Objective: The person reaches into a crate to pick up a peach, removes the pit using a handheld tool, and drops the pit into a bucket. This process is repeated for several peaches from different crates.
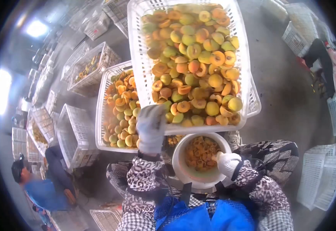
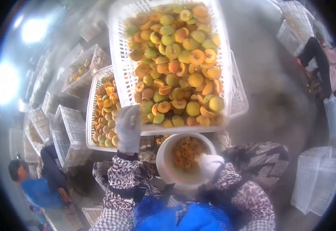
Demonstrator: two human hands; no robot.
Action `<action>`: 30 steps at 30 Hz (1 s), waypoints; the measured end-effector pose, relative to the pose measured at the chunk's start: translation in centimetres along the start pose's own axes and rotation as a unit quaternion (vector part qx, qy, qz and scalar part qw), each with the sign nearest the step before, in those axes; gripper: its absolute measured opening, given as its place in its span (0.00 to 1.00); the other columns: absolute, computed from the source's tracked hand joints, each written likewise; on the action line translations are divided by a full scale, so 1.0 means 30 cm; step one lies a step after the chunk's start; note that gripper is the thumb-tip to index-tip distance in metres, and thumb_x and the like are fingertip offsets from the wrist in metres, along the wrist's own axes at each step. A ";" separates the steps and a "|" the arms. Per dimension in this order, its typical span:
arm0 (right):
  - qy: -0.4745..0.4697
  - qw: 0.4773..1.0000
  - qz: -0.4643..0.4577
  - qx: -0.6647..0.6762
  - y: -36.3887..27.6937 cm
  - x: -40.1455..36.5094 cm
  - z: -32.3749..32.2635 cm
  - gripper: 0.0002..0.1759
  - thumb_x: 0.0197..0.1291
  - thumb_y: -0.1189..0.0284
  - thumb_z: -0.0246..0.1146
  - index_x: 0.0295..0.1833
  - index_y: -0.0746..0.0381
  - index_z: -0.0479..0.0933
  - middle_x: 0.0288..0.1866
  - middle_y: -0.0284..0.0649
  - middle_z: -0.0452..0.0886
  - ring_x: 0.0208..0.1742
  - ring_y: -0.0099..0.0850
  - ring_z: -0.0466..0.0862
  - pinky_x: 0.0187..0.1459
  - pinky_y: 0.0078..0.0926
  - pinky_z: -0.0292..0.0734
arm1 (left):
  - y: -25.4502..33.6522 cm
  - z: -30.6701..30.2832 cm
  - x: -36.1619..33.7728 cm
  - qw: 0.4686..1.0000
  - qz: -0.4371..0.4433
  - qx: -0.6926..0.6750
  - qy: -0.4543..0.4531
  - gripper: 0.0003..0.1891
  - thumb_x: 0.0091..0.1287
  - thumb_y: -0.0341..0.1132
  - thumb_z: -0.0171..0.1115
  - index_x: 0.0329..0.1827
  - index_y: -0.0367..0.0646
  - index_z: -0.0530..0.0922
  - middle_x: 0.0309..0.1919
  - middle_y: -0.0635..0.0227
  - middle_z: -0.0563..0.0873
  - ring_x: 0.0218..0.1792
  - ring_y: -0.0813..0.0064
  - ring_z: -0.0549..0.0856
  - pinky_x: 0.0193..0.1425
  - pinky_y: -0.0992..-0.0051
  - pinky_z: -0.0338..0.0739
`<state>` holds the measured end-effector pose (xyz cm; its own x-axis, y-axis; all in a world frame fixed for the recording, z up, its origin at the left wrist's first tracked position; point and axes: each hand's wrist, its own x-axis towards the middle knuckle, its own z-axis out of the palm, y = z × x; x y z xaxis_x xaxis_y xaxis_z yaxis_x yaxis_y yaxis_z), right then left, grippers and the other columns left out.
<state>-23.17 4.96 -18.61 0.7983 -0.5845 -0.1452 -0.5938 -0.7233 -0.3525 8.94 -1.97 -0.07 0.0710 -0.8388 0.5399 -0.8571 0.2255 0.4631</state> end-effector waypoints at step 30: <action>-0.042 0.818 0.274 0.504 -0.332 0.277 -0.768 0.25 0.59 0.56 0.58 0.53 0.64 0.72 0.37 0.55 0.82 0.40 0.50 0.84 0.43 0.41 0.78 | 0.241 0.025 -0.046 0.753 -0.375 -0.533 -0.089 0.17 0.76 0.42 0.47 0.53 0.34 0.70 0.48 0.50 0.81 0.49 0.52 0.84 0.55 0.57 0.81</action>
<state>-12.96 -1.16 4.98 0.4697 -0.6608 -0.5854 -0.5135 0.3349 -0.7901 2.27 0.44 1.99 0.1802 -0.9600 -0.2141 0.2947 -0.1550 0.9429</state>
